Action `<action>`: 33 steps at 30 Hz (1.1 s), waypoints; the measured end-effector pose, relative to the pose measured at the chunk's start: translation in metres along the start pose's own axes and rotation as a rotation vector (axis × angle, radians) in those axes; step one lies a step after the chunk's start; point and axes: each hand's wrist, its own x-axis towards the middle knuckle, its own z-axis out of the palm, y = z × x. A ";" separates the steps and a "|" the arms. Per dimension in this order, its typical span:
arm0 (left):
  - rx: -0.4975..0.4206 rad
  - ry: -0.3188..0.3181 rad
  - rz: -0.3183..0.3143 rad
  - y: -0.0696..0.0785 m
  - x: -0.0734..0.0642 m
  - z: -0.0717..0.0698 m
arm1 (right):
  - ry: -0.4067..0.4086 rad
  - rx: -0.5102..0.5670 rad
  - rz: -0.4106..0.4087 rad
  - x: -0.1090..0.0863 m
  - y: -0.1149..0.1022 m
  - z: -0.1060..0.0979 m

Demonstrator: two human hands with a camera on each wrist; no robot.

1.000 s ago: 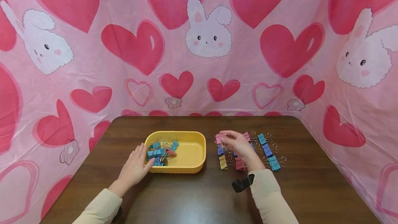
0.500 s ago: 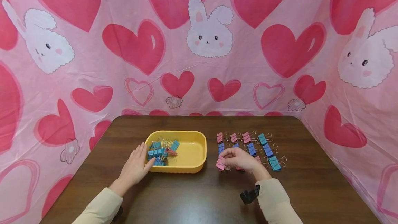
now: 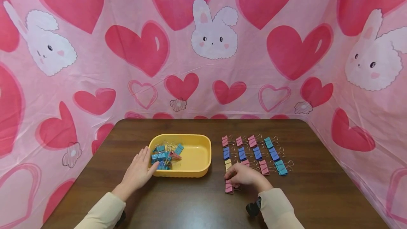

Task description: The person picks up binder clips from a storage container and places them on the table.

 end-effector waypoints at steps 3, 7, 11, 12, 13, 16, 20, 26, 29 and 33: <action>0.002 0.001 0.001 0.000 0.000 0.000 | 0.030 0.008 0.000 0.000 0.000 0.000; 0.006 -0.001 0.001 0.001 0.000 -0.001 | 0.075 -0.012 -0.020 -0.002 0.001 -0.002; 0.011 0.001 0.000 0.001 0.000 -0.001 | 0.112 -0.011 -0.048 -0.004 0.003 -0.005; 0.011 0.000 -0.002 0.001 0.000 -0.001 | 0.120 -0.005 -0.061 -0.004 0.004 -0.006; 0.013 -0.002 -0.003 0.001 0.001 -0.001 | 0.130 -0.001 -0.073 -0.005 0.005 -0.006; 0.012 -0.008 -0.007 0.000 0.001 0.000 | 0.152 0.023 -0.112 -0.006 0.008 -0.007; 0.013 -0.004 -0.002 0.000 0.001 0.001 | 0.178 0.080 -0.118 -0.007 0.009 -0.008; 0.011 -0.001 0.003 -0.001 0.001 0.001 | 0.200 0.153 -0.069 -0.010 0.008 -0.009; 0.008 -0.006 0.001 -0.001 0.001 0.001 | 0.210 0.171 -0.053 -0.011 0.009 -0.009; 0.007 -0.009 -0.002 -0.001 0.002 0.001 | 0.215 0.202 -0.052 -0.012 0.008 -0.008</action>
